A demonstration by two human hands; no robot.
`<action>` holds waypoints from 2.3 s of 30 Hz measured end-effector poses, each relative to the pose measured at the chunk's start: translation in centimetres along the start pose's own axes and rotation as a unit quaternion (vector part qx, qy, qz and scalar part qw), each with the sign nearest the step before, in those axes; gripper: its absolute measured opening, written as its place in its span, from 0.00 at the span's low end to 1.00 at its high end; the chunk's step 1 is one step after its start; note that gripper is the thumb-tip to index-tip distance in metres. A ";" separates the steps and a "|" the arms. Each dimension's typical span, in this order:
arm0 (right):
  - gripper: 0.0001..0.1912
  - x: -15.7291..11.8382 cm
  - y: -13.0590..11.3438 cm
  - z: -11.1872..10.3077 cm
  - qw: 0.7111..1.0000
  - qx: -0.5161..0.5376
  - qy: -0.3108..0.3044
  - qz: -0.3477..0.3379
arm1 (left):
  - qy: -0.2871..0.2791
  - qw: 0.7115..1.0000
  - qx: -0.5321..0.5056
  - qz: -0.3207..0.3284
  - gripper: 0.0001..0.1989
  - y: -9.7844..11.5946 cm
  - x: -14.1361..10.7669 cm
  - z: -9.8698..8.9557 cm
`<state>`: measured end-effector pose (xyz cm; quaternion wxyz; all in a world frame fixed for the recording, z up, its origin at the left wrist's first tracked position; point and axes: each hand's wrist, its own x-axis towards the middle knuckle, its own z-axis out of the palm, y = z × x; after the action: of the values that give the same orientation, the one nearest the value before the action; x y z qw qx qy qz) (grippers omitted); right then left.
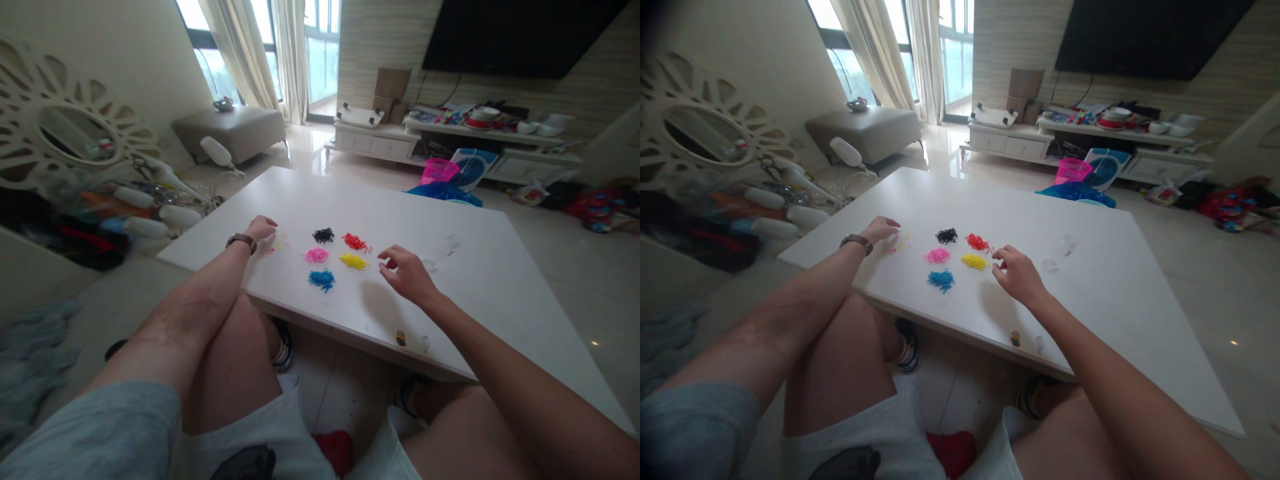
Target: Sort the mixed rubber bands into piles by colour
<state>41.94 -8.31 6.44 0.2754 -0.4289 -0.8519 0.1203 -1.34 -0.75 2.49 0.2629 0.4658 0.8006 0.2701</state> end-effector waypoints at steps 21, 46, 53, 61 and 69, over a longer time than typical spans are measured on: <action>0.05 -0.1 0.1 0.3 0.999 0.009 -0.041 0.014 | -0.139 0.986 0.072 0.053 0.14 -2.2 1.4 0.0; 0.06 0.0 -0.4 0.6 0.997 0.006 -0.077 0.013 | -0.179 0.950 0.213 0.142 0.08 -0.5 0.9 1.7; 0.06 0.0 -0.4 0.4 0.996 -0.008 -0.085 0.004 | -0.055 0.980 0.173 0.086 0.11 -0.3 0.6 2.1; 0.08 -2.3 -7.4 1.4 0.907 -0.129 -0.191 -0.351 | -0.032 0.980 0.148 0.126 0.09 -0.3 0.4 3.1; 0.06 -2.6 -8.3 2.8 0.886 -0.153 -0.252 -0.358 | -0.049 0.977 0.153 0.139 0.11 0.9 -0.3 1.7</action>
<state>36.08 -15.27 6.88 0.0066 -0.0868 -0.9961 -0.0141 0.46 -0.28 1.98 0.1869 0.6201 0.7460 0.1552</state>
